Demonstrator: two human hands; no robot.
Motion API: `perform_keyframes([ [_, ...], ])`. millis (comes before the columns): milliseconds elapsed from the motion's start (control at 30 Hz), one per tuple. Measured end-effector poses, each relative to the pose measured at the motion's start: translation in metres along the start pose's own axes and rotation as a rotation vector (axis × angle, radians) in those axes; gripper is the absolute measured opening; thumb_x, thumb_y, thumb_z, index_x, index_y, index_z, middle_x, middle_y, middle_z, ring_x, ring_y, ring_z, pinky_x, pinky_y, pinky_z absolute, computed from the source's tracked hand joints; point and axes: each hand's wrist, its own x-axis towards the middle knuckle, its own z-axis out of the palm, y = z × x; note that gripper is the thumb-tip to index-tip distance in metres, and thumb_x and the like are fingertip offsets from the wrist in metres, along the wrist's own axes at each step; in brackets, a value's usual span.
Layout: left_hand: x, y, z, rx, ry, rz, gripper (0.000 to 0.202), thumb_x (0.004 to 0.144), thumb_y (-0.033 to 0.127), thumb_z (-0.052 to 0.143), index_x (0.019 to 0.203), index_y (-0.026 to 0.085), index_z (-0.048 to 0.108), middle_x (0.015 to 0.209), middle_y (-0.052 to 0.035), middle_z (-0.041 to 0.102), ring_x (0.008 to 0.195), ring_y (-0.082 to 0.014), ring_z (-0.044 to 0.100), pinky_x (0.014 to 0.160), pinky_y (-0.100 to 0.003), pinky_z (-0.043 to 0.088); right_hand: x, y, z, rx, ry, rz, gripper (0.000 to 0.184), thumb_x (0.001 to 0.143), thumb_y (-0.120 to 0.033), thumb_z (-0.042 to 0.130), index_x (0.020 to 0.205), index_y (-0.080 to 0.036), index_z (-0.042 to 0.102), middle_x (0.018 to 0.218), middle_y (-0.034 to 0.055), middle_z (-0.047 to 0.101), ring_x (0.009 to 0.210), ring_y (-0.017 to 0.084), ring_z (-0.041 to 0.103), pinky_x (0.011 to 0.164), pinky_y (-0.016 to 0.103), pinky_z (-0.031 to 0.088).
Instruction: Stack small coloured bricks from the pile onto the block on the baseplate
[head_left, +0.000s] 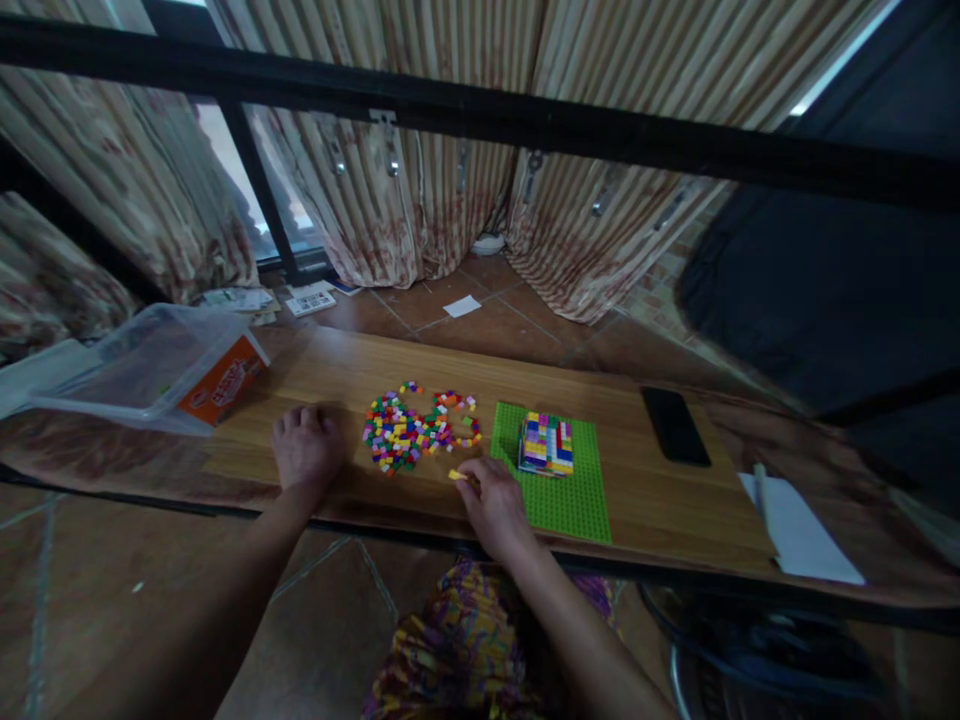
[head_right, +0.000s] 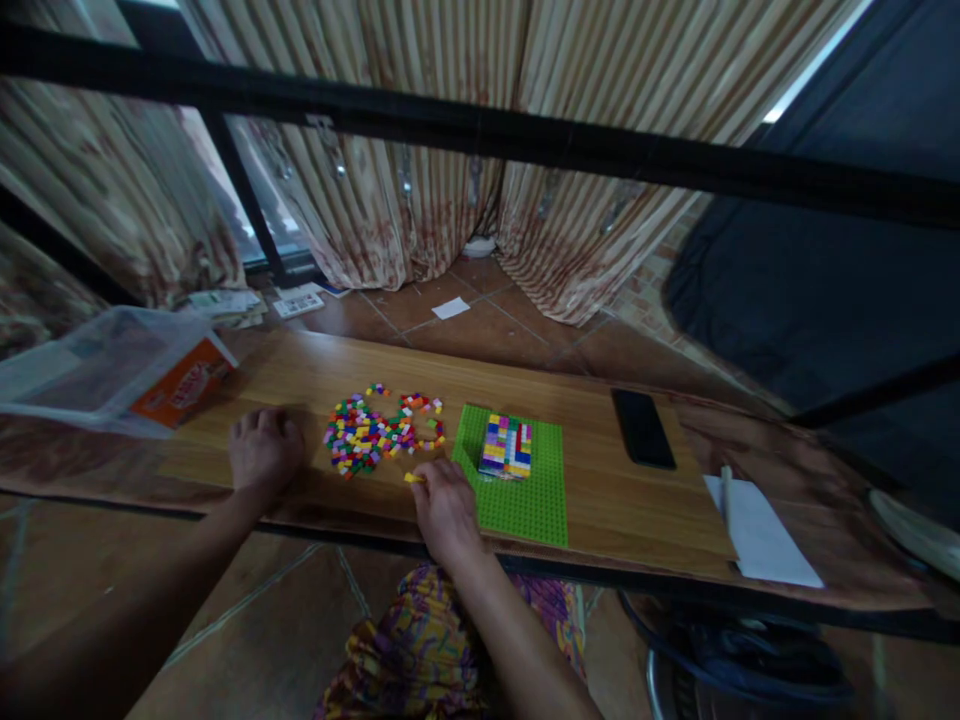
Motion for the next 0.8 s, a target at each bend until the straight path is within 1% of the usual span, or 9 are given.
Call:
perform_keyframes([
  [133,0.001,0.001,-0.002,-0.026,-0.007,-0.002,0.037,0.086,0.029,0.041,0.106,0.010,0.065,0.107,-0.0211,0.062,0.109,-0.0359,0.053,0.097,-0.053,0.041,-0.010,0.003,-0.018,0.121,0.069,0.048,0.019,0.087,-0.015,0.058,0.100,-0.024,0.069,0.094,0.0031,0.069,0.093,0.020,0.063,0.084,0.032,0.049],
  [333,0.001,0.003,-0.005,-0.063,-0.002,-0.030,0.035,0.084,0.029,0.044,0.106,0.011,0.064,0.108,-0.0199,0.062,0.111,-0.0369,0.052,0.099,-0.055,0.040,-0.022,0.005,-0.041,0.153,0.129,0.121,0.021,0.090,-0.025,0.057,0.106,-0.023,0.071,0.091,0.0034,0.068,0.086,0.018,0.063,0.081,0.031,0.050],
  [500,0.001,0.003,-0.005,-0.043,-0.019,-0.036,0.035,0.085,0.029,0.042,0.105,0.010,0.064,0.109,-0.0211,0.061,0.111,-0.0377,0.053,0.097,-0.056,0.042,-0.025,0.008,-0.052,0.139,0.180,0.172,0.023,0.090,-0.030,0.057,0.107,-0.023,0.071,0.088,0.0038,0.068,0.082,0.019,0.062,0.076,0.032,0.051],
  [633,0.002,0.001,-0.004,-0.014,-0.021,-0.008,0.034,0.085,0.029,0.042,0.103,0.010,0.064,0.109,-0.0223,0.061,0.111,-0.0383,0.053,0.097,-0.055,0.043,-0.022,0.013,-0.060,0.142,0.218,0.182,0.020,0.090,-0.029,0.057,0.102,-0.024,0.072,0.095,0.0058,0.071,0.088,0.021,0.065,0.080,0.034,0.052],
  [700,0.001,0.000,-0.003,-0.014,-0.011,-0.006,0.033,0.084,0.029,0.043,0.103,0.011,0.064,0.108,-0.0220,0.061,0.110,-0.0382,0.053,0.096,-0.056,0.043,-0.022,0.015,-0.062,0.150,0.223,0.185,0.020,0.090,-0.028,0.056,0.100,-0.024,0.072,0.099,0.0064,0.072,0.091,0.021,0.065,0.081,0.034,0.052],
  [800,0.001,0.000,-0.001,-0.014,0.002,0.000,0.034,0.085,0.030,0.042,0.103,0.011,0.063,0.108,-0.0225,0.061,0.109,-0.0382,0.053,0.096,-0.056,0.043,-0.023,0.016,-0.059,0.155,0.208,0.186,0.020,0.090,-0.026,0.055,0.100,-0.023,0.072,0.099,0.0063,0.073,0.091,0.021,0.066,0.082,0.034,0.052],
])
